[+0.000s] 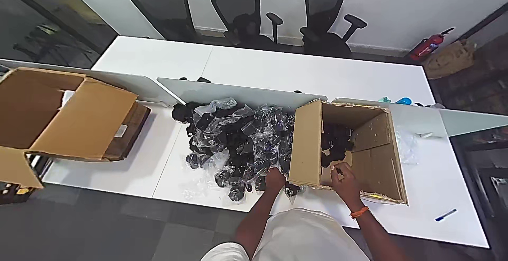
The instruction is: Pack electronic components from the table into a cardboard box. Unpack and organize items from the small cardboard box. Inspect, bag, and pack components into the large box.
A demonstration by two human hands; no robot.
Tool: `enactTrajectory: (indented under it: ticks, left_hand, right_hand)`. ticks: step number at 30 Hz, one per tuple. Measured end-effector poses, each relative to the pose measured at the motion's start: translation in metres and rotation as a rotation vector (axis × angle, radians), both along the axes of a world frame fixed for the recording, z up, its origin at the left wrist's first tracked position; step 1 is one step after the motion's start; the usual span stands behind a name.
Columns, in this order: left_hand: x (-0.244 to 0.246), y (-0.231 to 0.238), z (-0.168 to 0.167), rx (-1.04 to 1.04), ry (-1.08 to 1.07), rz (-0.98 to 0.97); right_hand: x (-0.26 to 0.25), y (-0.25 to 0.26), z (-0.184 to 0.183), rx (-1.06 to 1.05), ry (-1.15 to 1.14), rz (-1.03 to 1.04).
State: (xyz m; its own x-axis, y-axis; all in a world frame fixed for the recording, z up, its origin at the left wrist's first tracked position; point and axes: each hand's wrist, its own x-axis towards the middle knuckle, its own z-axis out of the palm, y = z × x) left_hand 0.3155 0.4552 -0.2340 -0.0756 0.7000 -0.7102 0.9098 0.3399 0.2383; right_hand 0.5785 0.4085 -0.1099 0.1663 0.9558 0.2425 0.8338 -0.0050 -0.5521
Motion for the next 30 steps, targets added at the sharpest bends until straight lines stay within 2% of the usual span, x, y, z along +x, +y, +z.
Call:
enactTrajectory:
  ticks: [4,10,13,17,21,24,27,30]
  left_hand:
    - [0.001,-0.001,0.007,-0.061,0.039,-0.028]
    - [-0.032,-0.012,0.028,-0.023,-0.063,0.092]
    - [-0.052,-0.024,0.045,0.109,-0.189,0.154]
    - [-0.054,-0.040,0.096,0.357,-0.430,0.412]
    - [-0.022,-0.048,0.160,0.534,-0.663,0.565]
    - [0.016,-0.055,0.201,0.584,-0.845,0.582]
    - [0.060,-0.057,0.221,0.627,-1.027,0.553]
    - [0.105,-0.051,0.227,0.641,-1.143,0.446]
  right_hand:
    - [0.002,-0.002,-0.001,0.002,0.019,0.018]
    - [0.004,-0.004,-0.001,0.006,0.035,0.103]
    - [0.006,-0.006,-0.003,0.006,0.078,0.161]
    - [0.008,-0.008,-0.003,0.001,0.197,0.246]
    - [0.017,-0.012,0.000,-0.005,0.439,0.388]
    - [0.030,-0.017,0.009,0.018,0.597,0.498]
    - [0.048,-0.023,0.028,0.096,0.693,0.556]
    - [0.070,-0.027,0.043,0.133,0.750,0.604]
